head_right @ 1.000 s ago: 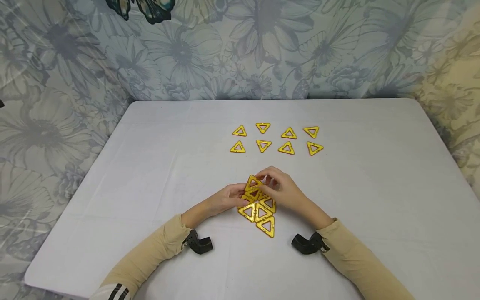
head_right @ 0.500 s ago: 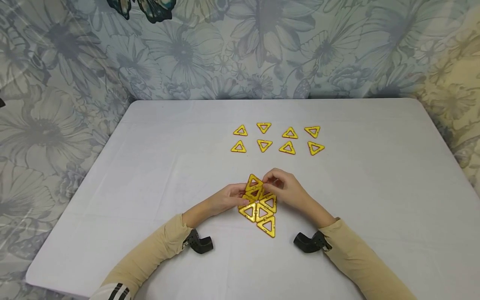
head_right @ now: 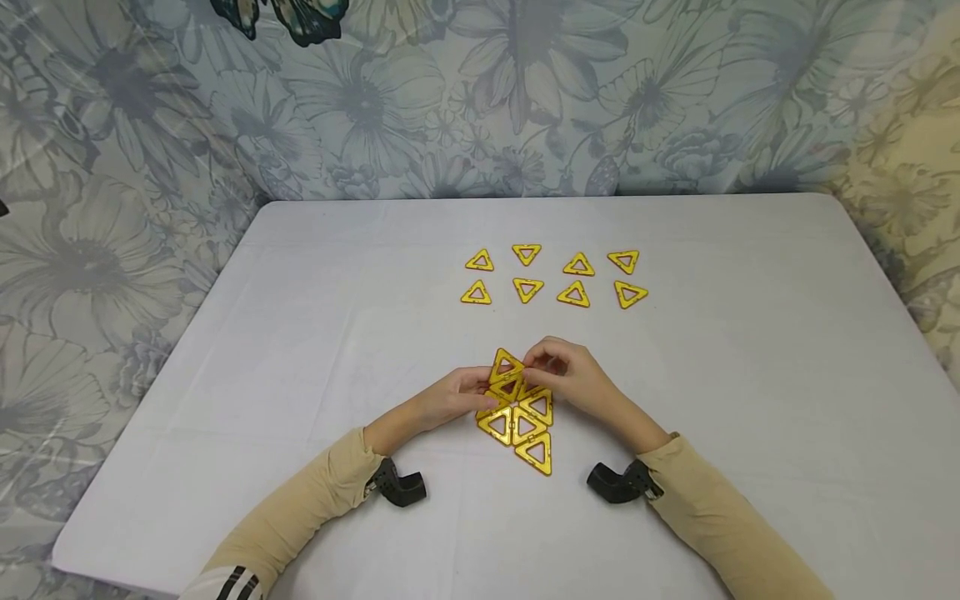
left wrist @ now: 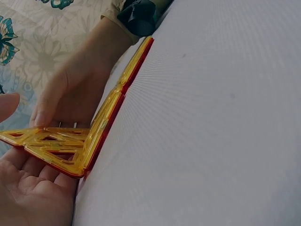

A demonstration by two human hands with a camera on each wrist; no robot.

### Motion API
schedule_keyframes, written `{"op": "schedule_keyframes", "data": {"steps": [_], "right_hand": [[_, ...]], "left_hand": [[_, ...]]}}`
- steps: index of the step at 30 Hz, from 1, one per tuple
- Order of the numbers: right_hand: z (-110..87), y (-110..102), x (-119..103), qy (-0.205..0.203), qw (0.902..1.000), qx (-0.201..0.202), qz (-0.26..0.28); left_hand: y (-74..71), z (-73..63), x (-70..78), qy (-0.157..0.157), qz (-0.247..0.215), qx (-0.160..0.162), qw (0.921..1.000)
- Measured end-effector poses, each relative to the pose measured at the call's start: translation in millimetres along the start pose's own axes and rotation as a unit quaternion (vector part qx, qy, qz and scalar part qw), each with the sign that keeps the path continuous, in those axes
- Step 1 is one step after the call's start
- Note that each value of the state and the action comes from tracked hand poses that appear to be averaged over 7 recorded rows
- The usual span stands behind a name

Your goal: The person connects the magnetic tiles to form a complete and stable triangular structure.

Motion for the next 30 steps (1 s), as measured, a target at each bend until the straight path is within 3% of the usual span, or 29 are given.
{"op": "schedule_keyframes", "data": {"steps": [11,18,30], "right_hand": [[-0.7,1.4,0.2,-0.021,0.9996,0.013,0.014],[-0.7,1.4,-1.3,-0.013,0.9997,0.006,0.019],[0.5,4.1,-5.6,-0.026,0.9995,-0.009,-0.019]], "left_hand": [[0.8,-1.1,0.3,-0.009,-0.003,0.006,0.9999],[-0.1,-1.3,-0.6,-0.003,0.006,0.002,1.0],[2.2,-0.9,1.4,-0.005,-0.01,-0.005,0.9999]]}}
Point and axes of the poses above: each hand's wrist, its own z-axis towards the middle knuckle, its own y-axis out of the palm, x = y × z, the point moved 8 cm from there along z, towards the middle knuckle, and after that the axes turned 14 degrees about -z, right-handed, at the moved point
